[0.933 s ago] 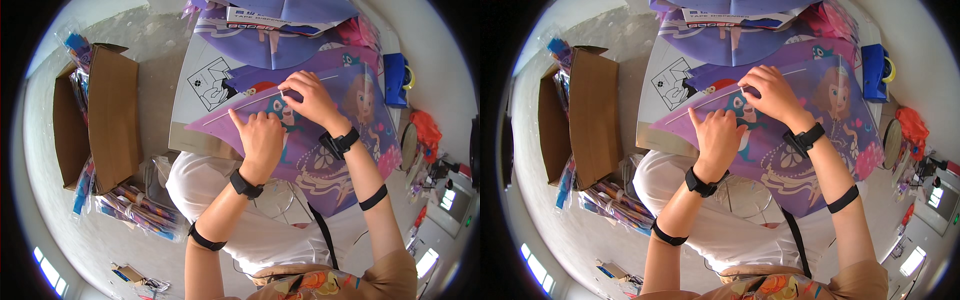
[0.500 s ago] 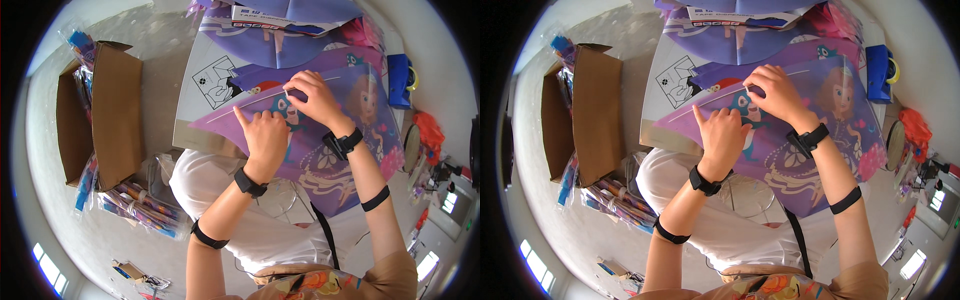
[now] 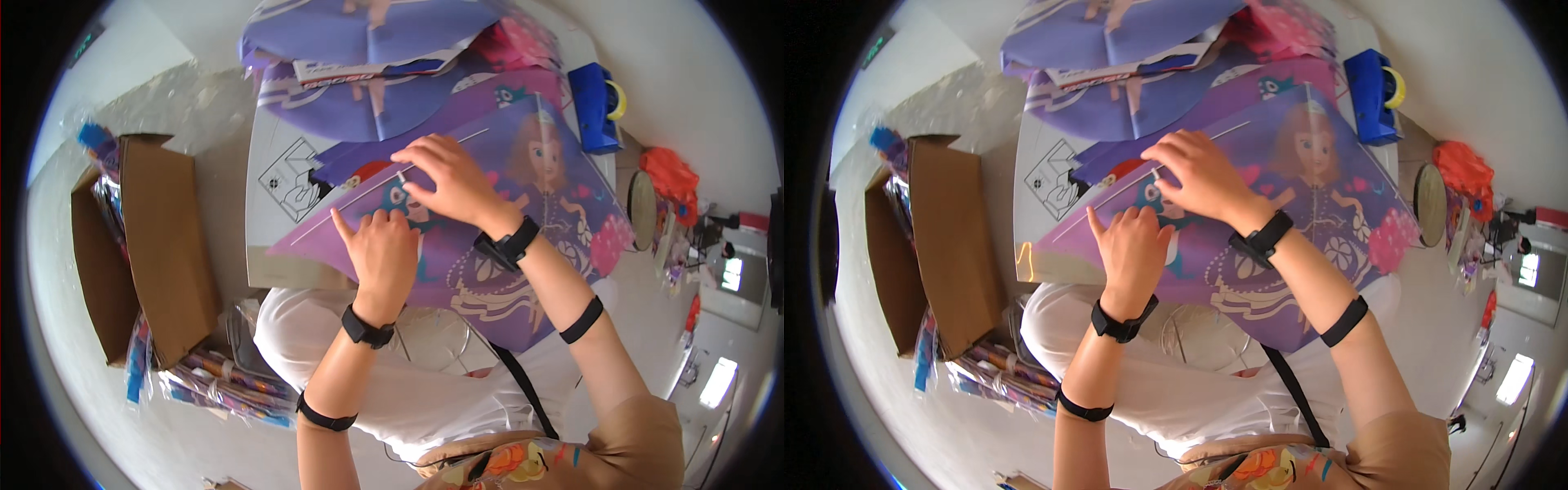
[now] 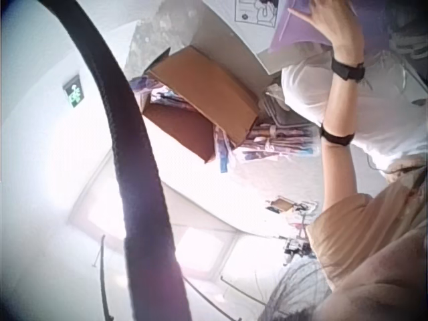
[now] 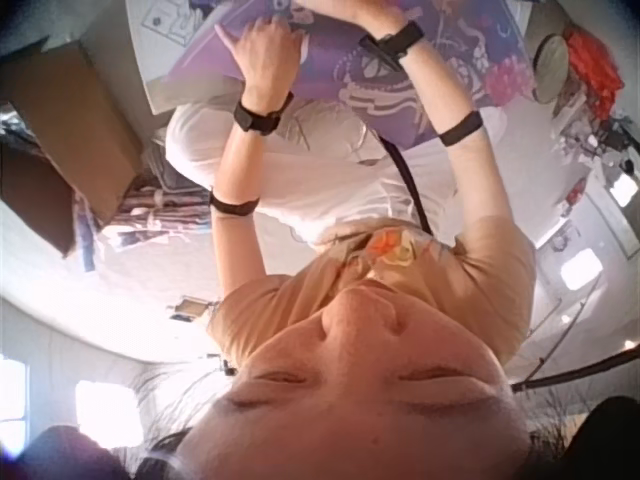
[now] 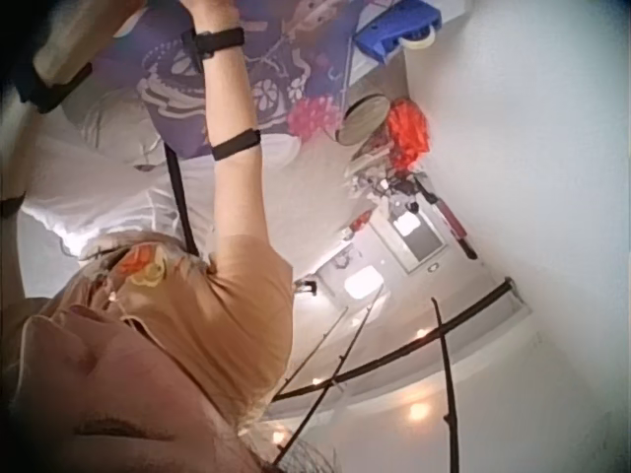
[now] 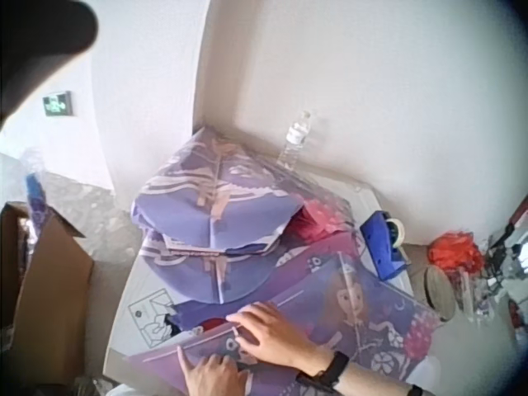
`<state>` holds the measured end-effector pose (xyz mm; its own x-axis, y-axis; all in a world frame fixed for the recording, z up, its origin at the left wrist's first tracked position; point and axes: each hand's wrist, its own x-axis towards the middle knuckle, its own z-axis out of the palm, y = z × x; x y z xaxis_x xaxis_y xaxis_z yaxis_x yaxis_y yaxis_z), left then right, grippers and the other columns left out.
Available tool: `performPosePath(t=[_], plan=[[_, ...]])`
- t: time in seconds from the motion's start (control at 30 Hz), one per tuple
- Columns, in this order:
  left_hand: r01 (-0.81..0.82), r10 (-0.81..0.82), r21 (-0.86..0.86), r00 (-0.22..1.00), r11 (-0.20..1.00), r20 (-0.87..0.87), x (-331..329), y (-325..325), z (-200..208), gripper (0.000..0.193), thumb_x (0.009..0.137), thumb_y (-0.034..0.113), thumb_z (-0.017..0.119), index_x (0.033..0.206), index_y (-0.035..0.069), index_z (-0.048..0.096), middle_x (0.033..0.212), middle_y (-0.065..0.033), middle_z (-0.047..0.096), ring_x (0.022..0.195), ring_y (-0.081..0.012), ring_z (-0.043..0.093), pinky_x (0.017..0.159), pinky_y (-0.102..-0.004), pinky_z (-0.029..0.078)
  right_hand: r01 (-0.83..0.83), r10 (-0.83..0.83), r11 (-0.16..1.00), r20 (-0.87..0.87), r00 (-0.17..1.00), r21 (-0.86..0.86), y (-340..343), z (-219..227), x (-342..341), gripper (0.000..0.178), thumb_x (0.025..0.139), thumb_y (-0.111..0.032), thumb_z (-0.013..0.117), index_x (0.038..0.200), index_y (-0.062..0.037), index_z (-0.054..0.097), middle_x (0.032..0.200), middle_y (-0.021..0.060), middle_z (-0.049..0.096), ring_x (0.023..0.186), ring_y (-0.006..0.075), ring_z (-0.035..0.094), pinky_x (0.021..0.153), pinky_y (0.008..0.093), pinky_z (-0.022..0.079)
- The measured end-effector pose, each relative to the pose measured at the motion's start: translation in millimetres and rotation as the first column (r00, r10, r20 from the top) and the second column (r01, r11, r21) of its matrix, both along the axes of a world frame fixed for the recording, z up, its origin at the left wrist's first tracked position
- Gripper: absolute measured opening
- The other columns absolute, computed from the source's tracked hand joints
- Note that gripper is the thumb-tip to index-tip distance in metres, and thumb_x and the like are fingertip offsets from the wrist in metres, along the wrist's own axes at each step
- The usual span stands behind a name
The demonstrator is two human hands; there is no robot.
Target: Assembling a kite by attaching fiberglass rods and string to the kite skin using tape.
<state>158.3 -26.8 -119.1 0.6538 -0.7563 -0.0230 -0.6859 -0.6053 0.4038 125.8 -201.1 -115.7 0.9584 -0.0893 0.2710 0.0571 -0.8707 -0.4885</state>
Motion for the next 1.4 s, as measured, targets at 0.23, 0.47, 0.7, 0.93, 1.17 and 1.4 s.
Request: performPosePath(t=[0.23,0.47,0.7,0.93,1.17,1.4], plan=[[0.092,-0.106,-0.195,0.992,0.976,-0.064,-7,-4,0,0.02,0.079,0.019,0.075,0.078,0.007,0.059,0.076,-0.0057,0.06,0.078,-0.0264,0.061,0.102,-0.0474,0.037,0.044,-0.043,0.998,-0.022,0.999,0.047,7,17,-48,0.034,0.079,-0.008,0.072,0.111,-0.009,0.063,0.107,0.0071,0.063,0.104,0.0277,0.059,0.091,0.0399,0.046],[0.07,-0.044,-0.301,0.995,0.951,0.091,-22,-23,-15,0.028,0.079,0.014,0.073,0.103,0.005,0.059,0.092,-0.01,0.06,0.082,-0.0264,0.062,0.085,-0.0415,0.045,0.348,-0.331,0.907,-0.11,0.937,0.237,-26,-16,-70,0.027,0.087,-0.005,0.062,0.114,-0.0044,0.058,0.1,0.0127,0.06,0.092,0.0324,0.061,0.078,0.0404,0.05],[-0.093,0.054,-0.327,0.99,0.94,-0.127,-10,-17,-15,0.025,0.082,0.008,0.068,0.106,0.007,0.06,0.079,-0.0063,0.059,0.079,-0.0266,0.061,0.07,-0.0401,0.049,0.453,-0.442,0.879,-0.101,0.891,0.149,-27,-33,-63,0.031,0.088,-0.006,0.062,0.118,-0.0082,0.056,0.093,0.0102,0.063,0.08,0.0282,0.064,0.07,0.0384,0.052],[-0.079,0.038,-0.308,0.99,0.948,-0.137,-10,-13,-20,0.024,0.08,0.005,0.067,0.103,0.007,0.061,0.078,-0.0058,0.058,0.077,-0.0265,0.06,0.072,-0.0403,0.047,0.448,-0.437,0.885,-0.103,0.893,0.126,-28,-33,-61,0.032,0.088,-0.006,0.06,0.119,-0.01,0.055,0.094,0.0096,0.064,0.08,0.0282,0.065,0.071,0.0391,0.052],[-0.076,0.024,-0.32,0.986,0.944,-0.164,-8,-12,-20,0.023,0.079,0.005,0.067,0.101,0.006,0.06,0.078,-0.0062,0.059,0.077,-0.0269,0.06,0.072,-0.0405,0.047,0.472,-0.453,0.875,-0.158,0.877,0.112,-28,-30,-59,0.035,0.087,-0.006,0.06,0.121,-0.011,0.055,0.095,0.0096,0.065,0.081,0.0285,0.065,0.071,0.0389,0.052],[-0.059,0.016,-0.418,0.994,0.906,-0.107,-7,-12,-26,0.022,0.077,0.002,0.07,0.096,0.005,0.061,0.069,-0.0054,0.049,0.065,-0.0254,0.052,0.061,-0.0391,0.043,0.479,-0.457,0.872,-0.179,0.871,0.104,-27,-28,-57,0.036,0.088,-0.008,0.06,0.123,-0.0127,0.055,0.095,0.0095,0.065,0.081,0.0283,0.065,0.071,0.0387,0.052]])
